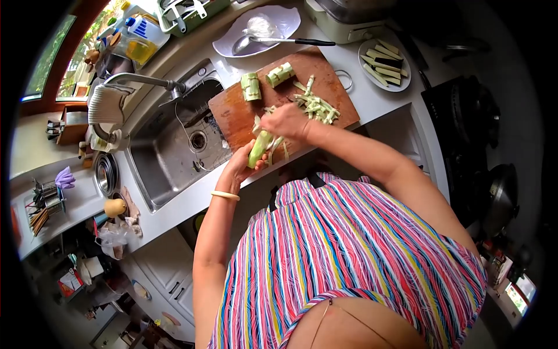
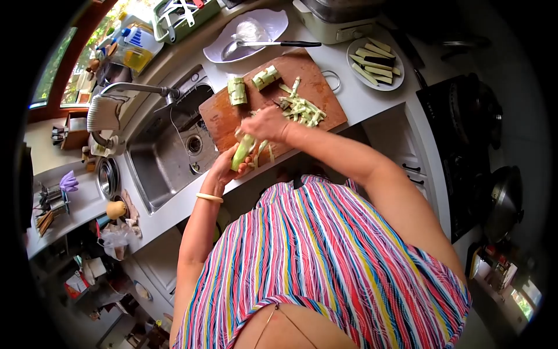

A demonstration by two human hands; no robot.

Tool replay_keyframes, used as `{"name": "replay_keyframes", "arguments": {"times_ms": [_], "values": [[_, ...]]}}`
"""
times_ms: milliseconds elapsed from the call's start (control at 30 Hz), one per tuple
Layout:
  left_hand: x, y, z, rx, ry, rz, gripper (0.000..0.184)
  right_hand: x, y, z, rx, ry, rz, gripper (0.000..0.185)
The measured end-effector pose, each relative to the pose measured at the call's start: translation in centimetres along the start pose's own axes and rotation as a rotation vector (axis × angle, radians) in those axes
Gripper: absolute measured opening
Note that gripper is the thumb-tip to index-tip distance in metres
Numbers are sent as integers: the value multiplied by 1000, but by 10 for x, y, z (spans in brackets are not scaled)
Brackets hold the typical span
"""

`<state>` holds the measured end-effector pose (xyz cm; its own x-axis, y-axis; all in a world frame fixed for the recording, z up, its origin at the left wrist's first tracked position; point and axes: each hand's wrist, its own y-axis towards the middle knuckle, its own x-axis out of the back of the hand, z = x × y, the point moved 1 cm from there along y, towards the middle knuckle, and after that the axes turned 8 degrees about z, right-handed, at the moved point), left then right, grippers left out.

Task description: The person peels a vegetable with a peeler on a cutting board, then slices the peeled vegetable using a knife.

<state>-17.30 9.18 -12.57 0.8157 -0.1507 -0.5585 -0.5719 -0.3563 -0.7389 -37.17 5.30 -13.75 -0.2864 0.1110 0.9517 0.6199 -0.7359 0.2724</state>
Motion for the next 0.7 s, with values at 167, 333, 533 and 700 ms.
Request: {"name": "replay_keyframes", "arguments": {"times_ms": [167, 333, 533, 700], "values": [[6, -4, -3, 19, -129, 142, 47, -28, -18, -34, -124, -34, 28, 25], [-2, -14, -3, -43, -116, 241, 44, -13, -18, -36, -269, 188, -62, 28], [16, -3, 4, -38, 15, 129, 36, -8, -8, -2, -90, 127, -8, 27], [9, -8, -1, -71, -9, 30, 32, -7, -11, -25, -129, 81, 25, 25]]}}
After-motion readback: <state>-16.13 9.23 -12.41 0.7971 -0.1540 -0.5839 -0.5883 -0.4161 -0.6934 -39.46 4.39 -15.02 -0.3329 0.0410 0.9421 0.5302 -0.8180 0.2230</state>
